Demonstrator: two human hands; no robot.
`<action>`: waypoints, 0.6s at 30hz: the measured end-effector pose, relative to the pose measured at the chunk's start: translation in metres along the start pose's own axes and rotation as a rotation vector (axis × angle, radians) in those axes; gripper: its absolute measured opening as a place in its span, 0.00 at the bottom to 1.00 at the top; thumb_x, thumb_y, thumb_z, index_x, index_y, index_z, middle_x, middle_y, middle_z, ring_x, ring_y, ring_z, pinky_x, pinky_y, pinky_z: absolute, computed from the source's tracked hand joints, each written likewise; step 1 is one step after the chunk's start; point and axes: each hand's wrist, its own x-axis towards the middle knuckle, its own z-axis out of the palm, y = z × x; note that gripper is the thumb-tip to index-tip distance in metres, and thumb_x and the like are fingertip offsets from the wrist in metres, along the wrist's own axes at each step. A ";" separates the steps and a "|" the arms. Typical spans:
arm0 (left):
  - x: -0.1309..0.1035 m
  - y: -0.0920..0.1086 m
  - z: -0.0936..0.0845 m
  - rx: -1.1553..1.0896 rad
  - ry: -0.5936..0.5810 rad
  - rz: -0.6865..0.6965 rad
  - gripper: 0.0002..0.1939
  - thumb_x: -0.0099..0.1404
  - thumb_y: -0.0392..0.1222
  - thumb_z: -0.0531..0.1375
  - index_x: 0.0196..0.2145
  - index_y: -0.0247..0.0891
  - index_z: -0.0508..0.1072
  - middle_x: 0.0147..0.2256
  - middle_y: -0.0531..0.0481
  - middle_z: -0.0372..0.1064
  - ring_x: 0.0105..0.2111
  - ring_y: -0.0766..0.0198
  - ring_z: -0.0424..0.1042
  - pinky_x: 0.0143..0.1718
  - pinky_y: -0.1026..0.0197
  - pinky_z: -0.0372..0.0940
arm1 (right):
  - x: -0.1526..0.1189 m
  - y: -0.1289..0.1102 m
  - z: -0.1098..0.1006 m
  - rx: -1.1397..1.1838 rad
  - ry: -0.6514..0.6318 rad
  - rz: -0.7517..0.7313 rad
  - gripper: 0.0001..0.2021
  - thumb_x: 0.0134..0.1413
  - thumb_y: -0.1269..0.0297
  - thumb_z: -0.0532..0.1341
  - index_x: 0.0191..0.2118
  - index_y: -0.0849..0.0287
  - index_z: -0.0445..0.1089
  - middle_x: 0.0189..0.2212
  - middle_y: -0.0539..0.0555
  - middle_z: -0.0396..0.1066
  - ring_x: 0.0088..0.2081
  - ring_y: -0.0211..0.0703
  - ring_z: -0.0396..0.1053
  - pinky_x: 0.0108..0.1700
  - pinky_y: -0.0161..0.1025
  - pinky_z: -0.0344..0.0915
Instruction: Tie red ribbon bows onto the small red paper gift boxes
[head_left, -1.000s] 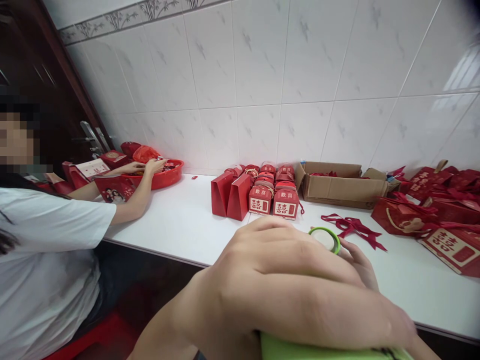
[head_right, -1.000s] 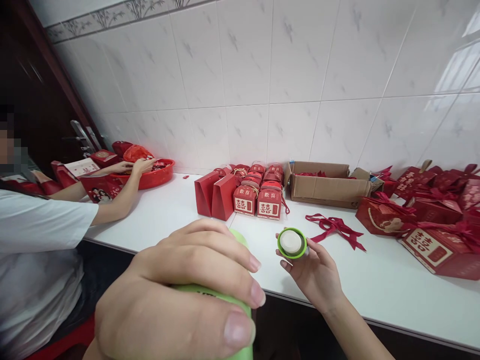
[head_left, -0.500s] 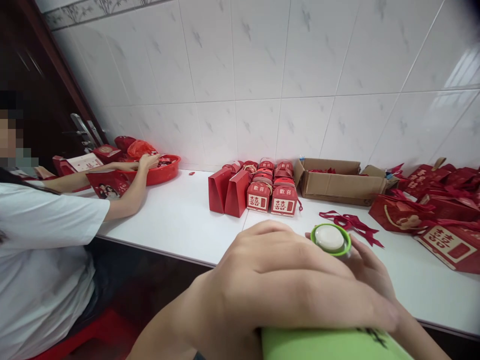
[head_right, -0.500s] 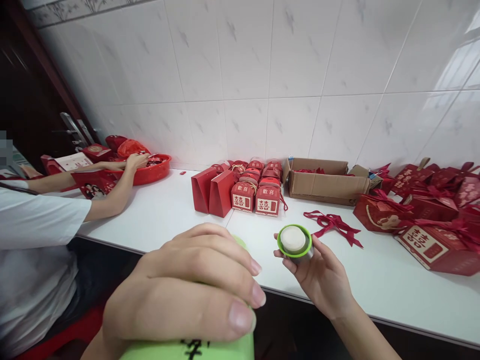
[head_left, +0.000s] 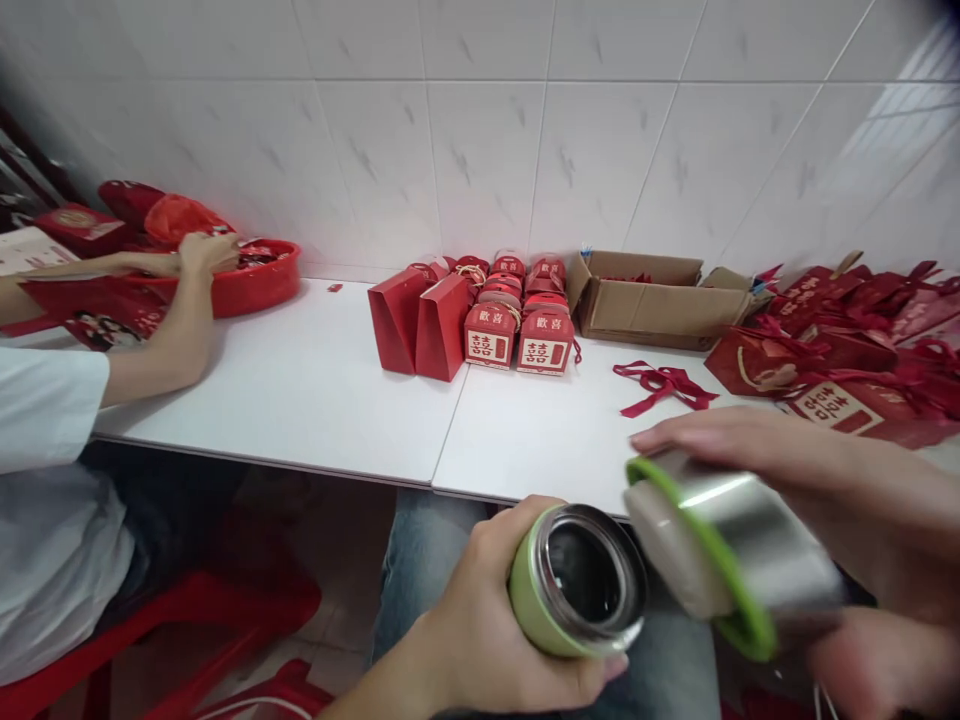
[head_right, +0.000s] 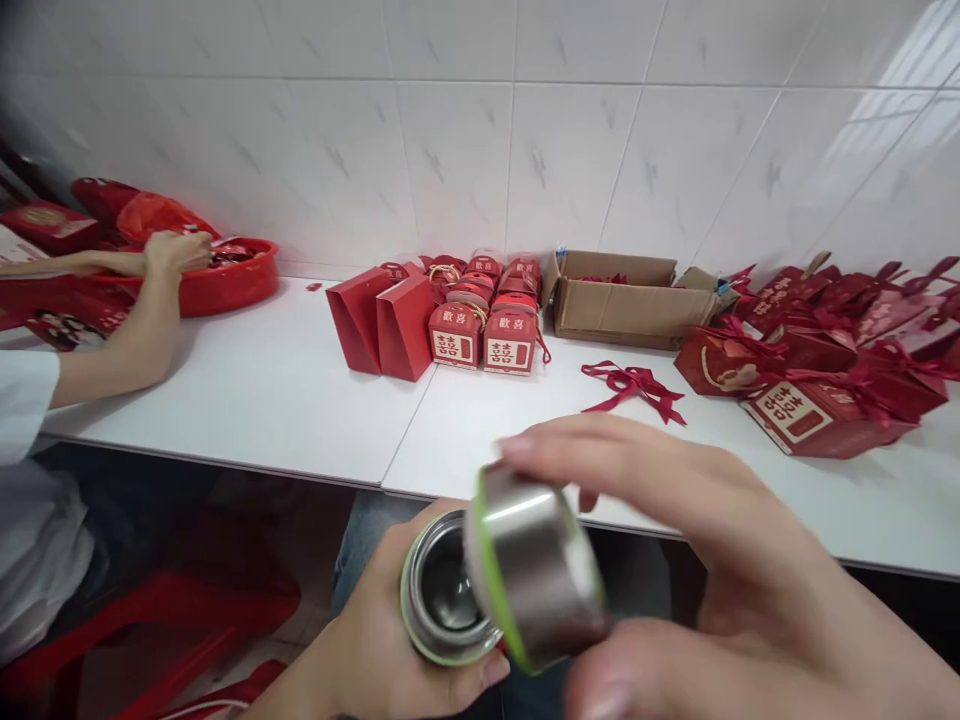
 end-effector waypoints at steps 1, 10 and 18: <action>0.001 -0.006 0.003 0.005 -0.007 0.004 0.29 0.43 0.38 0.70 0.44 0.36 0.67 0.36 0.47 0.72 0.33 0.58 0.72 0.37 0.59 0.69 | 0.006 -0.006 0.000 -0.156 -0.148 -0.075 0.34 0.42 0.54 0.70 0.58 0.42 0.64 0.55 0.51 0.67 0.55 0.53 0.66 0.54 0.40 0.67; -0.004 -0.022 0.009 0.023 -0.034 -0.061 0.30 0.44 0.34 0.67 0.47 0.41 0.68 0.39 0.51 0.73 0.36 0.59 0.73 0.38 0.60 0.69 | 0.035 -0.020 0.009 -0.456 -0.716 -0.150 0.27 0.54 0.77 0.58 0.57 0.44 0.64 0.58 0.53 0.61 0.54 0.42 0.65 0.46 0.33 0.69; -0.001 -0.017 0.006 -0.102 -0.205 -0.083 0.29 0.42 0.35 0.69 0.45 0.37 0.71 0.41 0.49 0.73 0.40 0.54 0.73 0.42 0.58 0.69 | 0.043 -0.024 0.007 -0.386 -0.932 -0.248 0.29 0.48 0.86 0.54 0.51 0.48 0.71 0.57 0.50 0.64 0.59 0.42 0.59 0.55 0.39 0.63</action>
